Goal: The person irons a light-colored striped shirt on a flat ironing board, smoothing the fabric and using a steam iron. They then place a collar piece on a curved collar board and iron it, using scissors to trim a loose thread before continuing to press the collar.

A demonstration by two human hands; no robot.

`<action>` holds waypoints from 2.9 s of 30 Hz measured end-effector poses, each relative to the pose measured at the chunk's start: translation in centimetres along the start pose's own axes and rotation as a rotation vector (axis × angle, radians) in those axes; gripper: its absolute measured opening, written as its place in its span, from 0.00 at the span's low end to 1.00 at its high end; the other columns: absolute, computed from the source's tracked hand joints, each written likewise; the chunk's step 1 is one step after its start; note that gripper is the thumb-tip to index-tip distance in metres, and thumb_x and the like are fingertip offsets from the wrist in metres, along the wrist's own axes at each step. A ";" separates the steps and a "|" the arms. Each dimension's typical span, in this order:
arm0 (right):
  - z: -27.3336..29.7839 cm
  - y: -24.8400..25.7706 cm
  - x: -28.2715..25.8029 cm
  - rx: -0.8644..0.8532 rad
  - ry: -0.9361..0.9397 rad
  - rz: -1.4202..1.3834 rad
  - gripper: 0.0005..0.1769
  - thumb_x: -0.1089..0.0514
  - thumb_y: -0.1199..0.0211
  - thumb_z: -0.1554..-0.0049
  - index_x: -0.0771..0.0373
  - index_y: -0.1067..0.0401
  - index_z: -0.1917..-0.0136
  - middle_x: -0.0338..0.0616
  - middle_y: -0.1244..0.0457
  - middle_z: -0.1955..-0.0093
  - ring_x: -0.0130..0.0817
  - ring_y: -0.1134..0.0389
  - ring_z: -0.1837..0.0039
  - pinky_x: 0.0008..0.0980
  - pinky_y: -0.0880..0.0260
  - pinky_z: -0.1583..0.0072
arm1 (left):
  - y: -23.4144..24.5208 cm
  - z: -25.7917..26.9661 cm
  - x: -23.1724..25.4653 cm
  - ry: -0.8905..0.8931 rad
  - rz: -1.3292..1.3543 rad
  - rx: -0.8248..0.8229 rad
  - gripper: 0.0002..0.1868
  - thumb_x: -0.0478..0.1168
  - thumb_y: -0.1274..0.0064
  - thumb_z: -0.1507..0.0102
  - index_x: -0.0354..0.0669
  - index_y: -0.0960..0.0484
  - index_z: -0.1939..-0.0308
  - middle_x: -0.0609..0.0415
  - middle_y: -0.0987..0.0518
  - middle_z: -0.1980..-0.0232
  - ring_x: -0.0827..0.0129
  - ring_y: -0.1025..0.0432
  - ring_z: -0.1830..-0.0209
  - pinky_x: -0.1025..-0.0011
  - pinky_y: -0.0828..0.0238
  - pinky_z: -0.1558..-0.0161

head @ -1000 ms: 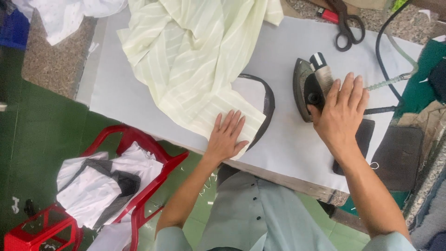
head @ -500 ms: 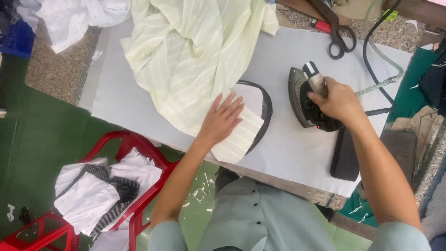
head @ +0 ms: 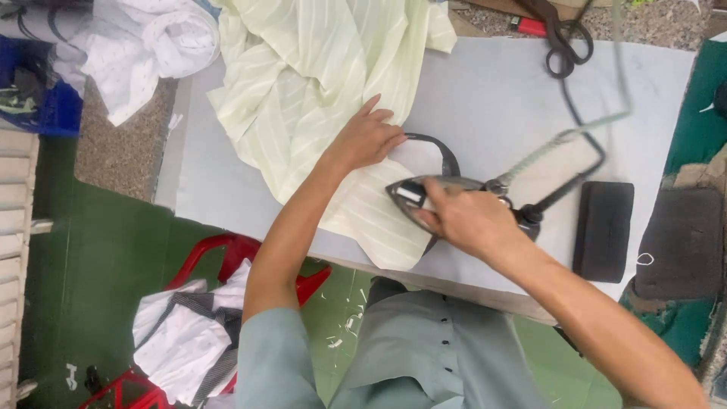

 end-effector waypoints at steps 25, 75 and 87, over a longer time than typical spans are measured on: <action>-11.1 -0.9 -2.8 -0.214 0.391 0.208 0.29 0.32 0.54 0.34 0.61 0.33 0.47 0.58 0.30 0.61 0.53 0.24 0.54 0.49 0.23 0.50 | -3.6 16.5 17.6 0.807 0.127 0.846 0.29 0.48 0.59 0.28 0.33 0.36 0.28 0.38 0.36 0.25 0.45 0.44 0.22 0.46 0.55 0.24; -14.5 -3.2 1.2 -0.154 0.526 0.213 0.31 0.32 0.54 0.29 0.65 0.38 0.45 0.45 0.37 0.68 0.50 0.36 0.68 0.48 0.37 0.67 | -12.4 -4.8 37.5 -0.199 0.378 0.546 0.35 0.68 0.59 0.34 0.45 0.18 0.40 0.45 0.32 0.26 0.46 0.41 0.22 0.39 0.56 0.19; -11.9 -1.3 6.5 -0.118 0.281 0.154 0.32 0.32 0.57 0.29 0.65 0.39 0.46 0.53 0.34 0.64 0.57 0.34 0.65 0.52 0.35 0.65 | -11.9 1.0 36.0 0.316 0.139 0.134 0.41 0.59 0.57 0.33 0.46 0.45 0.20 0.44 0.42 0.18 0.50 0.47 0.17 0.49 0.62 0.16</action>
Point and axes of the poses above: each hand's wrist, its own z-axis away from the middle knuckle, its own y-axis out of the back of the hand, x = y × z, the point moved 3 cm from there along -z, towards the middle knuckle
